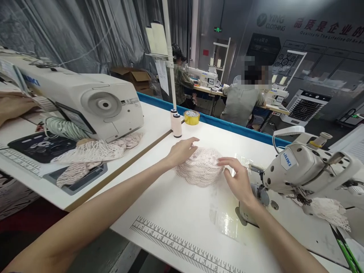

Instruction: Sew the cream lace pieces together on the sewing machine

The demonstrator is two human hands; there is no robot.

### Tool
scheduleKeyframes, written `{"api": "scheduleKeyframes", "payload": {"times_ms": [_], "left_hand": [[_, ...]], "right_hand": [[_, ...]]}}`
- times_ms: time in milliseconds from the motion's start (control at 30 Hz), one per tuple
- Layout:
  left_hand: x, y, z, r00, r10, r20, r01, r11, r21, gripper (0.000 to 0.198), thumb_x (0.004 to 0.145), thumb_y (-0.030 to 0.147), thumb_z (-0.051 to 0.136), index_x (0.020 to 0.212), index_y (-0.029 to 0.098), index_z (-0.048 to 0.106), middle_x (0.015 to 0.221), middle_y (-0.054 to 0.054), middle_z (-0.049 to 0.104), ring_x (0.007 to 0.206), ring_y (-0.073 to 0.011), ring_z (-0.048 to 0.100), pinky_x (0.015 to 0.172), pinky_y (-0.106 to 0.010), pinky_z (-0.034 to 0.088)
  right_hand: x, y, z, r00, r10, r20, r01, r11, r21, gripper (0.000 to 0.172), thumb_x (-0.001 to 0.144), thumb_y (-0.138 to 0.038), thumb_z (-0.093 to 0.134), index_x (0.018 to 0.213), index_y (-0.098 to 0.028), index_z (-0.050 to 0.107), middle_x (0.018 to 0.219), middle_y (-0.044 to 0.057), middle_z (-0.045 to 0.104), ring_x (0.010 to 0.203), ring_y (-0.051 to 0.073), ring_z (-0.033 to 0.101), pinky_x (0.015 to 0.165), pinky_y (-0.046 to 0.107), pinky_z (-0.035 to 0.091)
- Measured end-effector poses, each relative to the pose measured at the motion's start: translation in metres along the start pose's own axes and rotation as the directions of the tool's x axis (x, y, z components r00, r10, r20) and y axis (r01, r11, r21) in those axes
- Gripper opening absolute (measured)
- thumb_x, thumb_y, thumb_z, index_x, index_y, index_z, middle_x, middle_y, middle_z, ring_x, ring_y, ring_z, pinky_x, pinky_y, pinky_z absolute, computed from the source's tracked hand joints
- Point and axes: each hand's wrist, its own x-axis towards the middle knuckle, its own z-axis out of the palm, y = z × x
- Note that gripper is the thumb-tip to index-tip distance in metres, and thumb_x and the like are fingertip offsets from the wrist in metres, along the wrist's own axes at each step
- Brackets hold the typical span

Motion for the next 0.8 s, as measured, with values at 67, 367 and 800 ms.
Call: {"api": "scheduleKeyframes", "payload": {"times_ms": [67, 367, 800], "left_hand": [[-0.003, 0.001, 0.002, 1.000, 0.016, -0.010, -0.016, 0.999, 0.043, 0.039, 0.091, 0.025, 0.039, 0.129, 0.026, 0.049, 0.114, -0.005, 0.065, 0.105, -0.0238, 0.059, 0.081, -0.032, 0.043], [-0.007, 0.008, 0.005, 0.998, 0.053, -0.044, -0.044, 0.980, 0.195, 0.036, 0.093, 0.021, 0.037, 0.124, 0.026, 0.053, 0.114, -0.008, 0.064, 0.099, -0.0243, 0.062, 0.077, -0.032, 0.041], [-0.006, 0.008, -0.003, 0.987, 0.065, -0.148, -0.026, 0.969, 0.245, 0.030, 0.088, 0.016, 0.047, 0.113, 0.022, 0.062, 0.106, -0.007, 0.065, 0.091, -0.0222, 0.063, 0.068, -0.031, 0.045]], "right_hand": [[-0.009, 0.000, 0.000, 0.998, -0.060, 0.034, 0.062, 0.995, -0.079, 0.029, 0.081, -0.014, 0.045, 0.093, -0.027, 0.067, 0.113, 0.004, 0.063, 0.110, 0.023, 0.054, 0.095, 0.043, 0.040], [-0.027, 0.004, -0.004, 0.971, -0.186, 0.152, 0.218, 0.947, -0.235, 0.044, 0.087, -0.011, 0.038, 0.115, -0.032, 0.063, 0.130, 0.004, 0.053, 0.119, 0.023, 0.049, 0.090, 0.042, 0.046], [-0.039, 0.009, -0.016, 0.964, -0.187, 0.192, 0.242, 0.915, -0.323, 0.043, 0.091, -0.016, 0.038, 0.128, -0.034, 0.053, 0.139, 0.001, 0.048, 0.131, 0.022, 0.039, 0.099, 0.042, 0.046]]}}
